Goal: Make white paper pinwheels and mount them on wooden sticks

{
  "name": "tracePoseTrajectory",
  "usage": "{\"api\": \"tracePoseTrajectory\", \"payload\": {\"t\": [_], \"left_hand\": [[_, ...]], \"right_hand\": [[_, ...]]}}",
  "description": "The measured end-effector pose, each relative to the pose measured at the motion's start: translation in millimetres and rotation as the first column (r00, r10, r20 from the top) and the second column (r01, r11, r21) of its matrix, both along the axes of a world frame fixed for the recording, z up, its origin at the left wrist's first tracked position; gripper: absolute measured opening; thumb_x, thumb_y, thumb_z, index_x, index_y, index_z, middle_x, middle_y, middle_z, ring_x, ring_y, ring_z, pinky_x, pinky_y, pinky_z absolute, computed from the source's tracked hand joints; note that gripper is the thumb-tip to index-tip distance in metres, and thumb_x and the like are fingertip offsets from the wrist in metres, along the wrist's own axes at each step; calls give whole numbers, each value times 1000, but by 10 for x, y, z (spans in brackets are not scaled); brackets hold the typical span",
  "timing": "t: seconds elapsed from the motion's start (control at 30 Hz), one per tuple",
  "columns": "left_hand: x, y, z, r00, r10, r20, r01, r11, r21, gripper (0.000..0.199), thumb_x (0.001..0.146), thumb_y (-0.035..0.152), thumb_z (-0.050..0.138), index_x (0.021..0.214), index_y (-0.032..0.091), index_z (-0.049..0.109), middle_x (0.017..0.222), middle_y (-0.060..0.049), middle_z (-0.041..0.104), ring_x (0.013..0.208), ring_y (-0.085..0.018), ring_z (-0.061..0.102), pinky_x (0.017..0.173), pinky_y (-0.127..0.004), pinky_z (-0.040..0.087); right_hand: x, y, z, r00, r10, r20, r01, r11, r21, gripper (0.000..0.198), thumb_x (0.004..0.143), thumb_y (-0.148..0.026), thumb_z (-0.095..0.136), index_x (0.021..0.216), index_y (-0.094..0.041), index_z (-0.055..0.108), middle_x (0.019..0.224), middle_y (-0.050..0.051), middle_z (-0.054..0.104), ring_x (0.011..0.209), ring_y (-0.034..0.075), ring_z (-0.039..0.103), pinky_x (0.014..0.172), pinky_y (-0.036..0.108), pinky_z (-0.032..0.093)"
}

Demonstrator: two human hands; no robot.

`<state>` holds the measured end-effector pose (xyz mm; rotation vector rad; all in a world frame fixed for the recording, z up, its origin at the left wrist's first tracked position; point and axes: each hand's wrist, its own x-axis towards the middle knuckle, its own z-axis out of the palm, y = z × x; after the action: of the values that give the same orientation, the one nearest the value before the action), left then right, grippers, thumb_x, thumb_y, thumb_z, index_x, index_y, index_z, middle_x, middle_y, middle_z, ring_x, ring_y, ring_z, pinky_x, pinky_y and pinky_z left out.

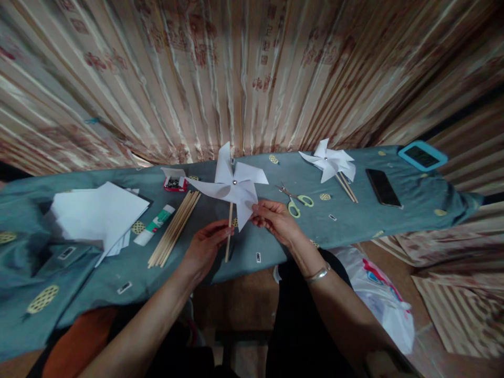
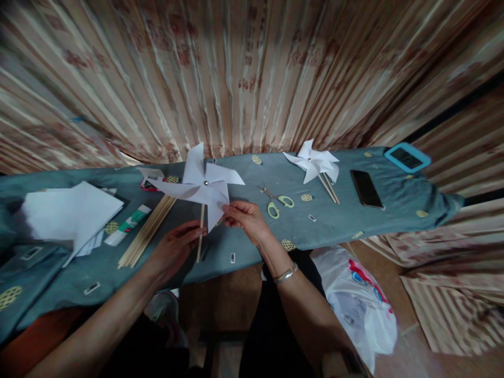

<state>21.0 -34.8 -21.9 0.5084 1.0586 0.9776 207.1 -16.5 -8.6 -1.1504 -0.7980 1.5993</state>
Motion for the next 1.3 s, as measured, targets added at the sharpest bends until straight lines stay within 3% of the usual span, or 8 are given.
{"api": "tracePoseTrajectory", "payload": {"t": [0.37, 0.63, 0.77, 0.87, 0.93, 1.0, 1.13, 1.3], "left_hand": [[0, -10, -50, 999, -26, 30, 26, 1000, 1, 21, 60, 11, 86, 77, 18, 77, 77, -2, 75, 70, -10, 63, 70, -20, 50], [-33, 0, -42, 1000, -26, 13, 26, 1000, 1, 31, 56, 21, 93, 81, 13, 77, 79, -4, 74, 72, -10, 64, 69, -18, 49], [-41, 0, -6, 1000, -9, 11, 9, 999, -35, 22, 59, 14, 90, 76, 14, 76, 77, -2, 74, 71, -9, 65, 69, -16, 51], [-40, -12, -1, 999, -20, 30, 22, 999, -44, 22, 58, 14, 90, 76, 14, 77, 77, -2, 74, 71, -9, 65, 71, -17, 52], [-42, -20, -8, 999, -25, 33, 27, 998, -48, 24, 56, 15, 91, 76, 13, 77, 77, -2, 74, 70, -9, 65, 71, -17, 52], [-46, -25, -21, 999, -35, 28, 36, 998, -49, 25, 55, 14, 91, 76, 13, 77, 77, -3, 75, 70, -10, 65, 71, -18, 52], [-52, -31, -49, 998, -53, 14, 54, 998, -34, 25, 55, 14, 90, 77, 13, 78, 78, -4, 75, 71, -11, 65, 73, -20, 52], [-54, -37, -69, 997, -74, -17, 74, 997, -28, 30, 52, 18, 93, 77, 13, 78, 78, -5, 75, 73, -12, 65, 74, -21, 51]], "right_hand": [[-87, -34, -119, 992, 119, 33, -120, 992, 41, 38, 61, -54, 87, 69, -19, 74, 69, 1, 75, 52, 6, 58, 49, 18, 42], [3, -44, -33, 975, 152, 162, -172, 979, 113, 45, 63, -64, 80, 71, -20, 76, 64, 2, 74, 49, 9, 54, 47, 22, 39], [195, 30, -9, 985, -113, 129, 92, 982, 163, 45, 62, -63, 81, 65, -19, 73, 58, 1, 69, 46, 8, 48, 45, 22, 33], [323, 108, -25, 902, -422, 94, 389, 887, 248, 41, 60, -59, 84, 63, -21, 69, 60, -1, 67, 47, 8, 44, 46, 23, 32], [368, 137, -36, 840, -527, 130, 475, 830, 292, 39, 59, -56, 85, 70, -21, 70, 68, 0, 71, 53, 9, 50, 52, 24, 39], [370, 140, -36, 821, -541, 182, 465, 818, 338, 41, 60, -55, 84, 81, -22, 73, 81, 3, 75, 67, 13, 61, 64, 27, 48], [296, 110, -19, 876, -438, 204, 340, 859, 384, 46, 60, -54, 84, 92, -23, 74, 97, 5, 77, 95, 20, 69, 87, 33, 53], [263, 91, -32, 928, -295, 230, 206, 916, 344, 44, 61, -56, 84, 90, -25, 75, 85, 1, 77, 83, 19, 69, 80, 32, 54]]}}
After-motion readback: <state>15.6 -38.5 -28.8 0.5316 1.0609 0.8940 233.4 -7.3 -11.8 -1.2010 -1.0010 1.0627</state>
